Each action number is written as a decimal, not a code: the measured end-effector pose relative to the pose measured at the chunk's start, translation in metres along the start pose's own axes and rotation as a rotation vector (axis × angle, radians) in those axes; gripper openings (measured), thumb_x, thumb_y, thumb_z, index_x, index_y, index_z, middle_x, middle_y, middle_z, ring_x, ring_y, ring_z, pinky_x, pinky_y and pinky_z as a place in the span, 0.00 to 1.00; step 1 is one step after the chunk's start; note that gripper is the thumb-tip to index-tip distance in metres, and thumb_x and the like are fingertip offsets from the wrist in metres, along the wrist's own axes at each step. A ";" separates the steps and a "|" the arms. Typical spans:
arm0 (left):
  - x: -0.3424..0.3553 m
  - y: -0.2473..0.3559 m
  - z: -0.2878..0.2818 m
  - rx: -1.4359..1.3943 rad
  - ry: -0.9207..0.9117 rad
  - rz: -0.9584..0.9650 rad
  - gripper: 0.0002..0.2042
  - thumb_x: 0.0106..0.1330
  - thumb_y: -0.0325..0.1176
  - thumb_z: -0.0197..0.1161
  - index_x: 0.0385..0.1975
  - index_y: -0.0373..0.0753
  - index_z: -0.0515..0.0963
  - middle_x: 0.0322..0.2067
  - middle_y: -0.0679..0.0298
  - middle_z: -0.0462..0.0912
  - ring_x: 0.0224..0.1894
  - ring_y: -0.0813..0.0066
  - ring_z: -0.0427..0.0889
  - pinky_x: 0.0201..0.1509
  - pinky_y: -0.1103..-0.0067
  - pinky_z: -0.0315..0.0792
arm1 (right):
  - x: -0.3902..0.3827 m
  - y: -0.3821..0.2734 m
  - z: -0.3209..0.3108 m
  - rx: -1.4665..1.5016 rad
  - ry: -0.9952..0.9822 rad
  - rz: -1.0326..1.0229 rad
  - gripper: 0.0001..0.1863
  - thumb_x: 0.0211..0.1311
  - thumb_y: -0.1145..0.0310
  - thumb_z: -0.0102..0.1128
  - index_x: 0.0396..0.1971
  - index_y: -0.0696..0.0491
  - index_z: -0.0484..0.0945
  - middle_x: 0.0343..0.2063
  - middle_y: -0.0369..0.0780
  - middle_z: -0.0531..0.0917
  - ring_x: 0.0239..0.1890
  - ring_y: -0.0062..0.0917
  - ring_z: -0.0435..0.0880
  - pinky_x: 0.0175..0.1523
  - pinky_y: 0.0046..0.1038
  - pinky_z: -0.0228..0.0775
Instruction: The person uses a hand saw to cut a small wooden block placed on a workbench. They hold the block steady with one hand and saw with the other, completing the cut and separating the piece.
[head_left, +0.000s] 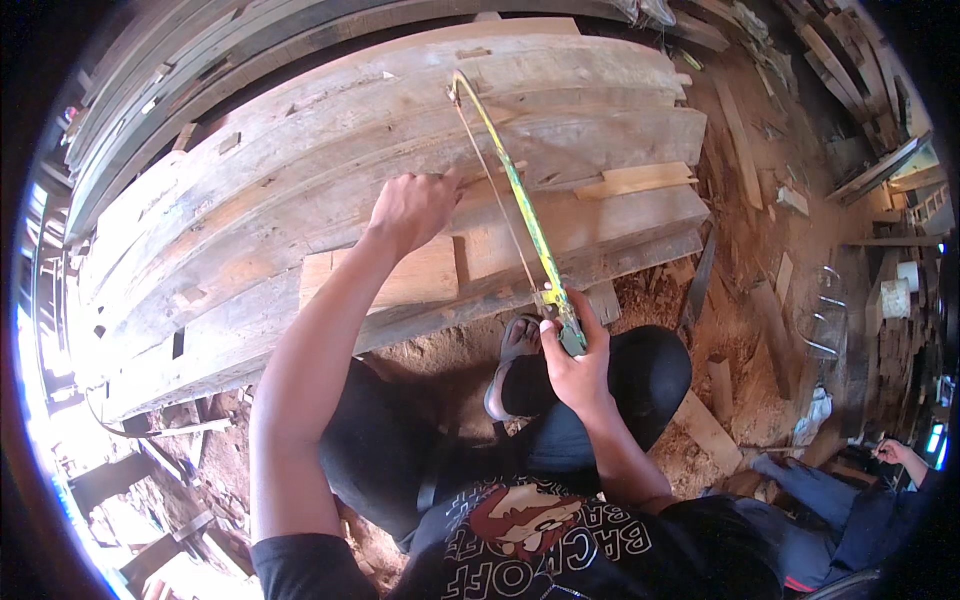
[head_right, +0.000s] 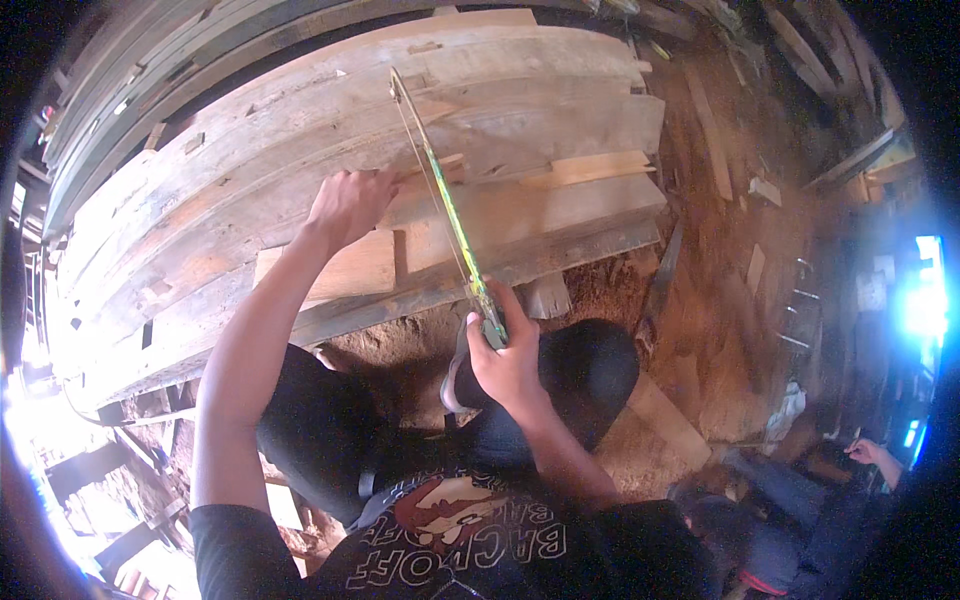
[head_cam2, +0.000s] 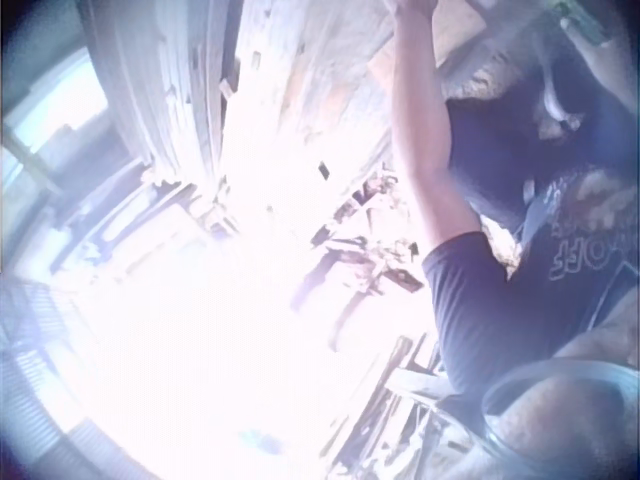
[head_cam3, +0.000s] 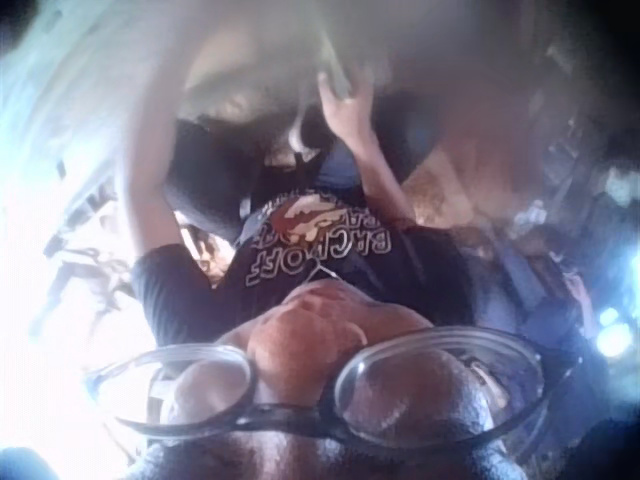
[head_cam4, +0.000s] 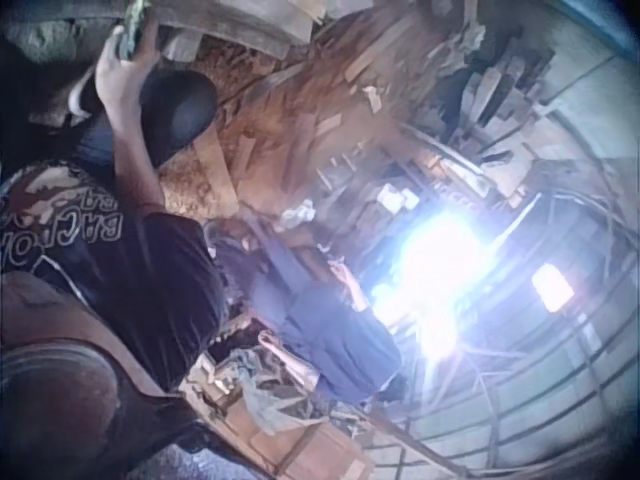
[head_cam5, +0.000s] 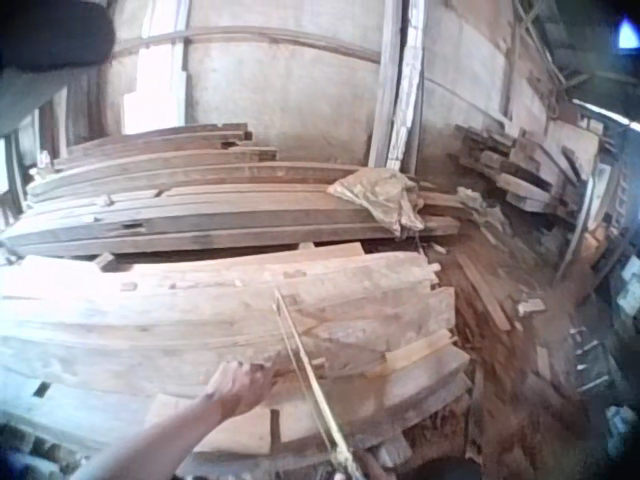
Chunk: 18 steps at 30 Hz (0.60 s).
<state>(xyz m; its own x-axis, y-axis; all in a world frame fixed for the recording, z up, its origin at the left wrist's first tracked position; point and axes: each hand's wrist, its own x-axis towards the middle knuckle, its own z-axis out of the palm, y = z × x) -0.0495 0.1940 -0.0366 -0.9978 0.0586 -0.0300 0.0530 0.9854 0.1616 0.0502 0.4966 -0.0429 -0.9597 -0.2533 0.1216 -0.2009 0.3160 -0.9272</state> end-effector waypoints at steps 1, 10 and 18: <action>0.001 -0.001 -0.001 0.026 -0.002 0.005 0.14 0.80 0.45 0.55 0.50 0.40 0.75 0.31 0.48 0.89 0.35 0.43 0.90 0.38 0.55 0.83 | 0.001 -0.002 -0.001 0.012 -0.005 0.034 0.21 0.71 0.78 0.62 0.62 0.58 0.77 0.31 0.29 0.80 0.31 0.10 0.74 0.37 0.18 0.69; 0.009 -0.013 0.004 0.017 0.105 0.069 0.17 0.80 0.48 0.55 0.49 0.38 0.75 0.29 0.48 0.88 0.34 0.46 0.90 0.35 0.57 0.83 | 0.002 -0.011 0.015 -0.048 0.028 0.032 0.21 0.69 0.77 0.64 0.61 0.61 0.78 0.40 0.45 0.89 0.42 0.21 0.87 0.47 0.28 0.79; 0.012 -0.015 0.002 0.015 0.055 0.030 0.20 0.83 0.51 0.48 0.54 0.41 0.76 0.36 0.49 0.90 0.41 0.47 0.91 0.41 0.57 0.84 | -0.022 -0.031 -0.003 -0.101 0.022 -0.049 0.21 0.70 0.77 0.63 0.61 0.61 0.78 0.41 0.46 0.90 0.43 0.23 0.88 0.50 0.28 0.79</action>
<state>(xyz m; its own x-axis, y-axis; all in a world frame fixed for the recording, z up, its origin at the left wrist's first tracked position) -0.0617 0.1800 -0.0417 -0.9964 0.0795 0.0295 0.0830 0.9856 0.1472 0.0771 0.4954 -0.0152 -0.9522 -0.2509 0.1744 -0.2651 0.3947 -0.8797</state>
